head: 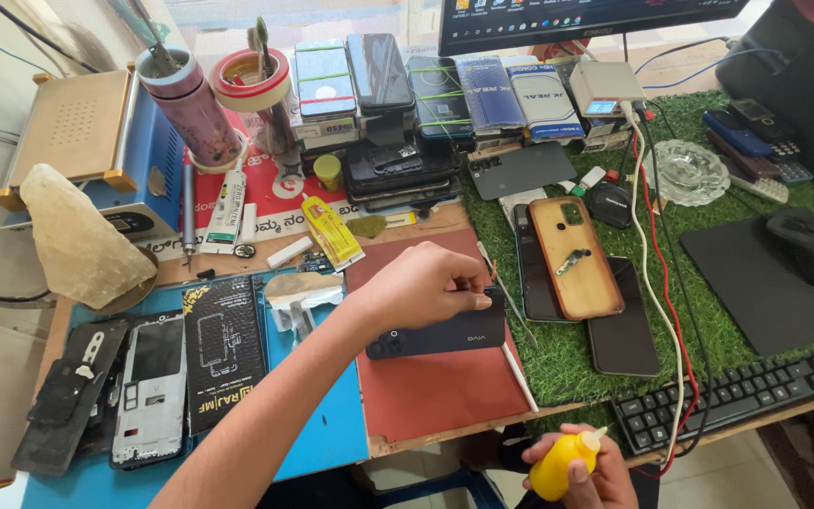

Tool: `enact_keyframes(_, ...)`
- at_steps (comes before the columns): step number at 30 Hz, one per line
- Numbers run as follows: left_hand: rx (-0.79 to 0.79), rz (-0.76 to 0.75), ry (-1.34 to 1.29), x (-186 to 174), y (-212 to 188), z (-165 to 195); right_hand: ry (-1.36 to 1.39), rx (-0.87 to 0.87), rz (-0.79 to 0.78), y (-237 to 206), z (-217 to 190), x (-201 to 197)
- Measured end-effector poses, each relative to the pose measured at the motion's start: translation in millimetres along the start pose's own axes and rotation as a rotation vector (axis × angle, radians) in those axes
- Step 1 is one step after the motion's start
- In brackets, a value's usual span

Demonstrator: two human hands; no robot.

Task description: The person pries open the back cover of a smartphone using a white pry tool, then applies adhesive from a yellow glue bottle around the phone's edge and presses the back cover onto the phone body, working at a cluttered repair workbench.

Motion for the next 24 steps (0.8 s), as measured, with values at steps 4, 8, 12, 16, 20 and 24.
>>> enact_keyframes(4,0.139,0.003,0.062,-1.1,-2.2,14.3,-0.001,-0.013,-0.059,-5.1,2.3,-0.3)
enact_keyframes(8,0.144,-0.035,0.145,1.7,-5.3,18.6,-0.048,0.043,-0.029,-10.7,14.9,-7.5)
enact_keyframes(12,0.181,-0.073,0.154,7.0,-8.8,23.5,-0.013,0.059,-0.086,-13.9,20.8,-2.1)
enact_keyframes(16,0.183,-0.11,0.139,12.6,-9.1,20.6,0.205,0.046,-0.172,-11.2,19.8,17.3)
enact_keyframes(20,0.185,-0.121,0.126,15.3,-9.2,18.1,0.308,0.187,-0.34,-2.7,20.2,43.0)
enact_keyframes(24,0.188,-0.135,0.117,15.7,-9.4,19.2,0.28,0.293,-0.268,9.9,15.8,49.3)
Point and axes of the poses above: each hand's wrist, its own y-axis towards the middle knuckle, its own x-axis out of the palm, z = x × y, the point moved 9 cm from there along y, towards the middle knuckle, and after that the axes turned 6 degrees about -x, right-handed, at the moved point
